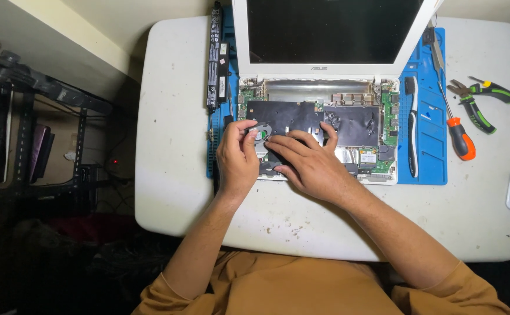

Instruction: Removing the motherboard and internal components from an Asus laptop using a screwdriver and manual disconnection of cables.

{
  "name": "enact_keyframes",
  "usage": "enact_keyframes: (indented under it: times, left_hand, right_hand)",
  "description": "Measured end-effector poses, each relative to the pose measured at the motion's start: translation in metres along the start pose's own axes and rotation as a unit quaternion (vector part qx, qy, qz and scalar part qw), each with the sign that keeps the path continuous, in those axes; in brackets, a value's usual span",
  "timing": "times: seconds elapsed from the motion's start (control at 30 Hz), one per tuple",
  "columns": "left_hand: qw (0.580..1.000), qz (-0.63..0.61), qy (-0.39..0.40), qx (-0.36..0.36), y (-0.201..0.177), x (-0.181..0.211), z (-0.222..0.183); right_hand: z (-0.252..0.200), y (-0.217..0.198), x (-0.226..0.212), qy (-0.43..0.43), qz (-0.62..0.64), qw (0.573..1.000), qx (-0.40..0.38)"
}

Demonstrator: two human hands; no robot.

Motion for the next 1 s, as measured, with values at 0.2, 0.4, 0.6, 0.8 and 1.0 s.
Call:
enact_keyframes:
  times: [0.2, 0.4, 0.6, 0.8, 1.0]
  left_hand:
    - [0.999, -0.033, -0.009, 0.023, -0.003, 0.004, -0.003]
    - [0.995, -0.052, -0.020, 0.078, -0.028, 0.030, -0.001]
    - [0.988, -0.108, -0.058, 0.092, -0.056, -0.001, 0.056]
    - [0.987, -0.083, -0.130, 0.044, -0.045, -0.087, 0.141]
    - [0.987, 0.033, -0.155, 0.010, -0.035, -0.091, 0.146]
  right_hand:
    - [-0.002, -0.005, -0.001, 0.005, 0.032, 0.999, 0.024]
    - [-0.005, 0.008, 0.008, 0.010, 0.017, 0.999, 0.033]
    - [-0.003, 0.002, 0.006, 0.026, 0.035, 0.999, 0.007]
    - [-0.001, 0.000, 0.004, 0.034, 0.038, 0.999, 0.006]
    - [-0.001, -0.006, 0.003, 0.041, 0.052, 0.998, -0.004]
Point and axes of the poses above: each hand's wrist, its own z-axis towards the middle knuckle, its own y-axis out of the palm, x = y × z, the point moved 2 cm from there along z, towards the middle knuckle, and after that the axes turned 4 degrees about -z, right-handed, at the moved point
